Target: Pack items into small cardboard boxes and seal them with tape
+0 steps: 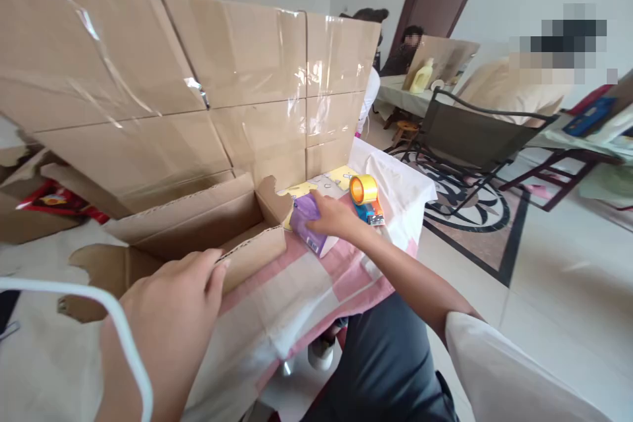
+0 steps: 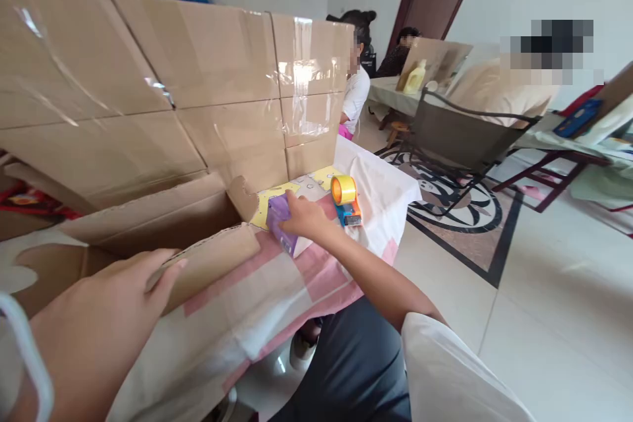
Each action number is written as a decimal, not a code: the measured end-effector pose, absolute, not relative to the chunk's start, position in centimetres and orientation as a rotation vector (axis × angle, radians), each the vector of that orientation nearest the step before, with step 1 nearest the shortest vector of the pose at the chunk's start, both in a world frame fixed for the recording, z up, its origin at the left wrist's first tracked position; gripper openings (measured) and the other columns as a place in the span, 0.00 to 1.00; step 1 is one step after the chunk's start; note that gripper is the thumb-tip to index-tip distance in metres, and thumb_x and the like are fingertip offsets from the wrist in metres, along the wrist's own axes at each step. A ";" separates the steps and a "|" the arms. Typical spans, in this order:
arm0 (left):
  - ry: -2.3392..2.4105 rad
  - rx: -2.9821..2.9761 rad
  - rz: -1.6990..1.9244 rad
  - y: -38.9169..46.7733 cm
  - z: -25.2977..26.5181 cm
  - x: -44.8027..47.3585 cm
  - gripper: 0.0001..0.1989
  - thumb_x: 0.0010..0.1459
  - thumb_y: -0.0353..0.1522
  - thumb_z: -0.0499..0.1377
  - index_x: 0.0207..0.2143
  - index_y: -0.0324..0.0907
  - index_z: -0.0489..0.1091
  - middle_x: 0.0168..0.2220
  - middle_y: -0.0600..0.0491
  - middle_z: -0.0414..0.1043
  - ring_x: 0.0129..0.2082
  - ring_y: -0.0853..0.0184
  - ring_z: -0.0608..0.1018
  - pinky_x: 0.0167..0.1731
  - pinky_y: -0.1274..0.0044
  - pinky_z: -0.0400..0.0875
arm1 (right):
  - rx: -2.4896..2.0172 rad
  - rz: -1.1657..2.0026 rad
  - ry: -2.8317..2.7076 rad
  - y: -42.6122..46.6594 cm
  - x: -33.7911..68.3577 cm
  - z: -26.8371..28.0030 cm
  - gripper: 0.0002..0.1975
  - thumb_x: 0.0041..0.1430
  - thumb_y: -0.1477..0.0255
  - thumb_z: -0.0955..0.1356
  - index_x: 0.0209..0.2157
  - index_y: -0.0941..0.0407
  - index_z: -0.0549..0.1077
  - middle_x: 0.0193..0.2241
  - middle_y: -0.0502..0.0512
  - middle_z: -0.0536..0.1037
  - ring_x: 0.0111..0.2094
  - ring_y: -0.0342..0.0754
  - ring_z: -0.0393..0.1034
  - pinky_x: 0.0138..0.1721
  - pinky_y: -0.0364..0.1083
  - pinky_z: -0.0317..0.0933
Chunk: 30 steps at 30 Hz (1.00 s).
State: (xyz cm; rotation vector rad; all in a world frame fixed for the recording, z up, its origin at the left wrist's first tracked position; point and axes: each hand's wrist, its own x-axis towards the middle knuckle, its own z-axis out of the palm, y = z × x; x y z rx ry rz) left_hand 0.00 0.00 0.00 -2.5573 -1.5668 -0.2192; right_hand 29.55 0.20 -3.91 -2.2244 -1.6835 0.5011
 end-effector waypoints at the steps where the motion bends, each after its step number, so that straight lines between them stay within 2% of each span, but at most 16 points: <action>1: -1.530 -2.550 -0.245 -0.6 0.1 0.1 0.18 0.70 0.39 0.45 0.43 0.49 0.75 0.38 0.49 0.80 0.29 0.55 0.77 0.28 0.68 0.63 | -2.142 0.483 -1.669 0.3 30.3 -3.7 0.42 0.53 0.63 0.72 0.67 0.56 0.56 0.54 0.68 0.74 0.53 0.64 0.72 0.52 0.58 0.67; 4: -1.424 -2.518 -0.298 -2.1 0.4 0.2 0.17 0.71 0.37 0.46 0.40 0.48 0.75 0.36 0.51 0.80 0.30 0.57 0.77 0.29 0.68 0.62 | -1.775 0.316 -1.550 0.7 32.2 -1.8 0.47 0.54 0.62 0.72 0.70 0.54 0.49 0.59 0.64 0.71 0.58 0.60 0.69 0.57 0.58 0.66; 7: -1.320 -2.538 -0.303 -3.1 0.6 0.4 0.17 0.71 0.33 0.47 0.38 0.48 0.76 0.37 0.52 0.80 0.33 0.59 0.78 0.32 0.69 0.63 | -1.366 0.035 -1.494 0.8 32.1 1.7 0.52 0.57 0.54 0.71 0.72 0.48 0.38 0.68 0.59 0.57 0.68 0.60 0.55 0.65 0.61 0.58; 9: -1.274 -2.557 -0.297 -3.5 0.9 0.8 0.17 0.70 0.31 0.49 0.37 0.48 0.77 0.37 0.52 0.80 0.34 0.60 0.79 0.34 0.69 0.64 | -1.163 -0.029 -1.542 0.8 30.9 4.4 0.52 0.58 0.50 0.70 0.72 0.43 0.35 0.71 0.54 0.51 0.72 0.59 0.46 0.68 0.61 0.53; 10: -1.261 -2.569 -0.286 -3.7 1.1 1.0 0.16 0.69 0.30 0.50 0.36 0.48 0.77 0.37 0.52 0.80 0.34 0.60 0.79 0.34 0.69 0.64 | -1.088 0.002 -1.600 0.9 30.0 5.5 0.51 0.58 0.49 0.69 0.72 0.43 0.36 0.71 0.52 0.51 0.72 0.59 0.46 0.69 0.61 0.52; 13: -1.265 -2.615 -0.225 -4.4 1.7 1.7 0.14 0.68 0.30 0.52 0.37 0.48 0.77 0.32 0.53 0.79 0.33 0.60 0.79 0.30 0.70 0.63 | -0.935 0.271 -1.912 1.4 27.1 8.0 0.51 0.55 0.51 0.73 0.72 0.46 0.46 0.69 0.53 0.57 0.70 0.60 0.51 0.68 0.61 0.53; 15: -1.270 -2.643 -0.210 -4.9 1.8 1.7 0.12 0.68 0.32 0.54 0.44 0.48 0.77 0.32 0.52 0.79 0.32 0.60 0.80 0.29 0.71 0.64 | -0.868 0.461 -2.135 2.1 25.2 8.4 0.49 0.53 0.55 0.74 0.71 0.48 0.52 0.68 0.54 0.61 0.67 0.61 0.57 0.65 0.61 0.57; 17: -1.256 -2.675 -0.220 -5.4 1.9 1.4 0.16 0.67 0.33 0.55 0.54 0.49 0.73 0.34 0.52 0.81 0.31 0.60 0.80 0.30 0.71 0.66 | -0.823 0.585 -2.317 2.8 23.6 7.9 0.46 0.53 0.60 0.75 0.70 0.50 0.56 0.66 0.55 0.64 0.64 0.61 0.62 0.63 0.59 0.61; 19: -1.259 -2.713 -0.203 -6.0 2.0 0.9 0.20 0.66 0.32 0.56 0.59 0.48 0.70 0.38 0.51 0.82 0.33 0.61 0.81 0.31 0.71 0.68 | -0.824 0.638 -2.483 3.3 22.3 6.5 0.45 0.51 0.67 0.75 0.69 0.49 0.59 0.64 0.55 0.68 0.60 0.59 0.67 0.59 0.57 0.64; 23: -1.344 -2.784 -0.080 -7.1 2.5 0.7 0.20 0.64 0.29 0.57 0.57 0.46 0.72 0.46 0.49 0.82 0.39 0.59 0.83 0.34 0.71 0.71 | -0.912 0.588 -2.674 3.8 20.2 2.4 0.42 0.49 0.74 0.75 0.66 0.47 0.64 0.56 0.55 0.76 0.57 0.58 0.70 0.56 0.56 0.65; 28: -1.310 -2.843 -0.062 -7.4 2.7 0.5 0.18 0.64 0.31 0.58 0.56 0.46 0.72 0.52 0.49 0.79 0.46 0.57 0.82 0.37 0.69 0.72 | -0.792 0.791 -2.737 4.1 19.4 0.8 0.23 0.58 0.69 0.72 0.56 0.47 0.75 0.54 0.53 0.78 0.56 0.56 0.72 0.56 0.56 0.66; 30: -1.330 -2.832 -0.158 -7.2 3.1 -0.4 0.17 0.66 0.37 0.57 0.56 0.48 0.72 0.51 0.50 0.80 0.47 0.57 0.81 0.41 0.69 0.72 | -0.790 0.709 -2.577 3.5 20.7 1.9 0.18 0.62 0.66 0.70 0.54 0.47 0.76 0.54 0.52 0.78 0.56 0.55 0.72 0.58 0.56 0.65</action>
